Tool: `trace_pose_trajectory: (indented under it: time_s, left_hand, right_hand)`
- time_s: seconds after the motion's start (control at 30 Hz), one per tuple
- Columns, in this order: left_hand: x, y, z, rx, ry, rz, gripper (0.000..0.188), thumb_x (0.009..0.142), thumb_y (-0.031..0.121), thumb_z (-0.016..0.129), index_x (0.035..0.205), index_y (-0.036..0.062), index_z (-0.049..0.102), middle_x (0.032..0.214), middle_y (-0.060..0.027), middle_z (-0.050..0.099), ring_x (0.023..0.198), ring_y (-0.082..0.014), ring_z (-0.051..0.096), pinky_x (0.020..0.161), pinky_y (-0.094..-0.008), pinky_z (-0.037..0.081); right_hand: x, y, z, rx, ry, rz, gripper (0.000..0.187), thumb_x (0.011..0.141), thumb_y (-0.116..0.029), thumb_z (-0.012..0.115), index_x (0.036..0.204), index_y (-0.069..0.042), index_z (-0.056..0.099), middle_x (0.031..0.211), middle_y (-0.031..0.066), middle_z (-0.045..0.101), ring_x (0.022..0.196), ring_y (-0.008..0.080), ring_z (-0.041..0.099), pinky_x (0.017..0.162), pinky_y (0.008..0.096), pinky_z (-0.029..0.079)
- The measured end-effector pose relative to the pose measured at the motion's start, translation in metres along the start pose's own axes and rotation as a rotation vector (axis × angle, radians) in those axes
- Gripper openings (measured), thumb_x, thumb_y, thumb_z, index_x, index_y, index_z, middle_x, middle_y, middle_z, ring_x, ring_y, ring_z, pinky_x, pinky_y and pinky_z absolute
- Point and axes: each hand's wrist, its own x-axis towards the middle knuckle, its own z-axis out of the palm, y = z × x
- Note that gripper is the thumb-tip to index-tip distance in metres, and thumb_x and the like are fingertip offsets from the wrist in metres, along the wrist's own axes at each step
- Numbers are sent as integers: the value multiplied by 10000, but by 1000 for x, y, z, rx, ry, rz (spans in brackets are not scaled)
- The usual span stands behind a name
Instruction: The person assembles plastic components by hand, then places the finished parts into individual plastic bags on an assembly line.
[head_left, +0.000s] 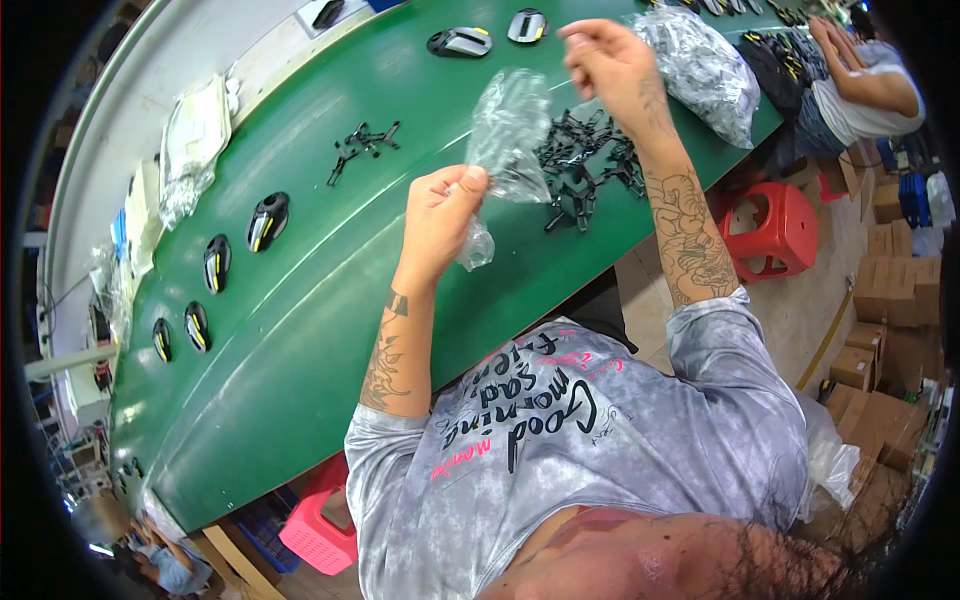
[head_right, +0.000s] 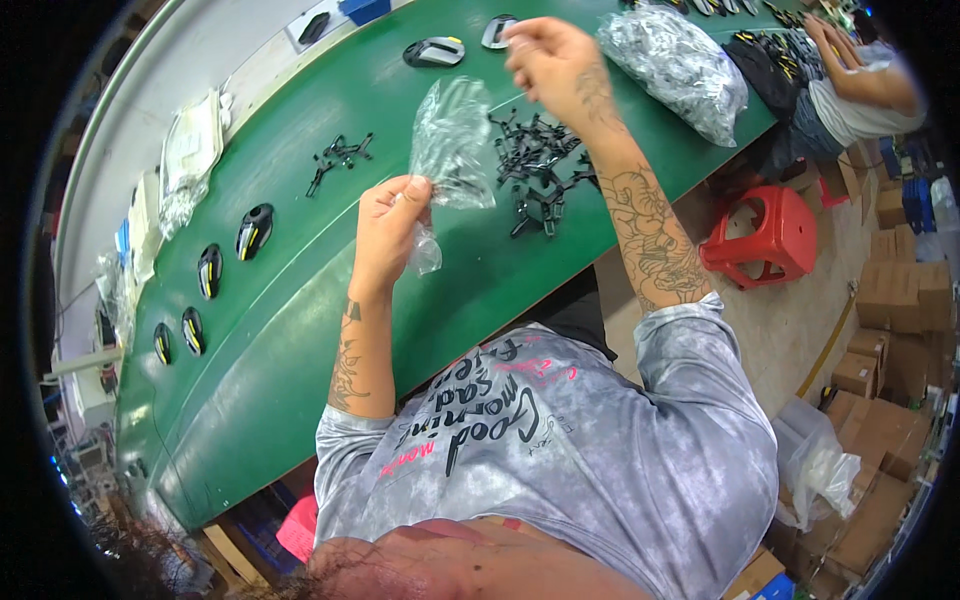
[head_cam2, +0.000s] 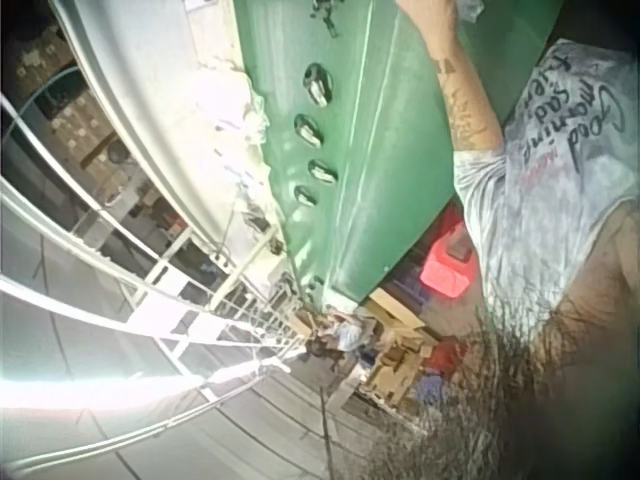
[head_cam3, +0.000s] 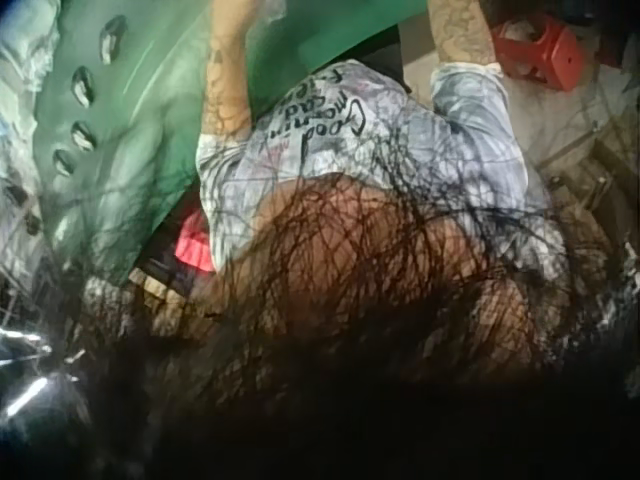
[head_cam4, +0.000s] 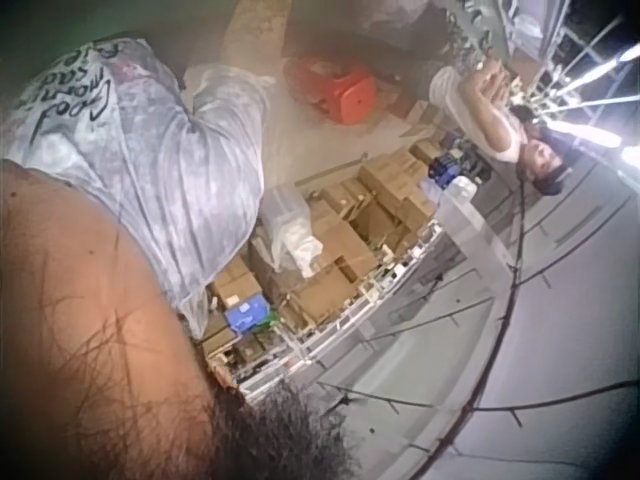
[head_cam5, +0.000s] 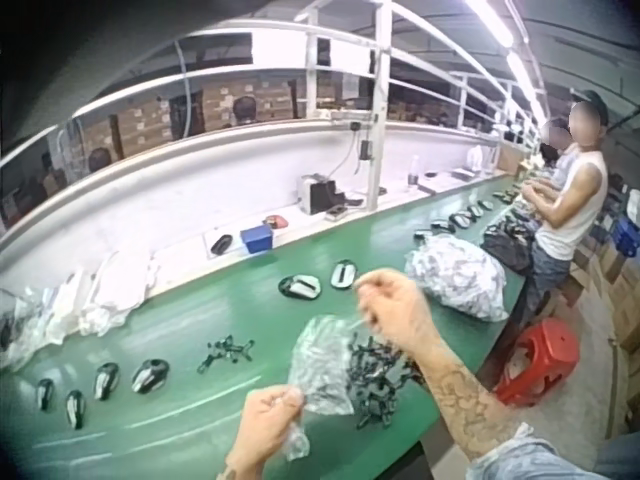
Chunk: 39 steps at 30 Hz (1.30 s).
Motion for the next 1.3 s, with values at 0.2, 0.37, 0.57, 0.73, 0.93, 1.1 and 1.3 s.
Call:
trace_pose_trajectory:
  time_s: [0.2, 0.37, 0.57, 0.73, 0.93, 1.1, 1.3]
  left_hand:
    - [-15, -28, -26, -181, 395, -192, 347, 1028, 303, 602, 864, 4, 664, 667, 22, 540, 565, -72, 442, 518, -256, 344]
    - [-22, -10, -37, -429, 309, -289, 427, 1047, 350, 554, 992, -47, 702, 652, 18, 524, 546, -84, 436, 486, -262, 345]
    - [-31, -18, -70, -379, 262, -265, 489, 1068, 389, 510, 1173, -61, 674, 609, 32, 465, 495, -92, 435, 459, -271, 396]
    - [-47, -36, -76, -383, 273, -276, 406, 1044, 361, 560, 1088, -22, 685, 643, 23, 508, 513, -94, 468, 464, -260, 412]
    - [-45, -37, -71, -505, 400, -215, 384, 1017, 381, 609, 1170, 32, 651, 790, -8, 599, 630, -117, 575, 524, -293, 494]
    - [-15, -37, -45, -541, 339, -209, 405, 1010, 400, 616, 1203, 43, 626, 831, -42, 618, 683, -151, 607, 574, -337, 530]
    - [15, -41, -23, -809, 240, -225, 619, 985, 576, 593, 1309, 51, 545, 895, -80, 650, 754, -241, 632, 671, -418, 555]
  right_hand:
    - [-63, -12, 100, -878, -242, -826, 227, 751, -139, 807, 969, -105, 751, 950, 20, 708, 882, 220, 659, 799, 357, 506]
    - [-25, 26, 117, -859, -214, -934, 165, 736, -114, 745, 899, -127, 717, 860, -8, 690, 835, 233, 640, 793, 395, 491]
    - [91, 52, 129, -823, 283, -934, 42, 838, -122, 682, 855, -115, 720, 854, 29, 696, 866, 266, 658, 783, 426, 519]
    - [125, 75, 137, -894, 255, -599, 145, 911, -197, 625, 904, -106, 738, 945, 99, 716, 994, 319, 691, 889, 422, 560]
    - [147, 62, 124, -1085, 55, -350, 216, 923, -195, 578, 977, -44, 722, 1033, 191, 724, 971, 378, 706, 875, 479, 568]
    - [164, 66, 97, -859, 177, -460, 215, 947, -252, 615, 959, -45, 675, 897, 184, 723, 886, 373, 711, 801, 469, 565]
    - [130, 48, 90, -545, 224, -607, 226, 908, -253, 667, 928, -28, 668, 872, 206, 716, 809, 390, 703, 715, 441, 566]
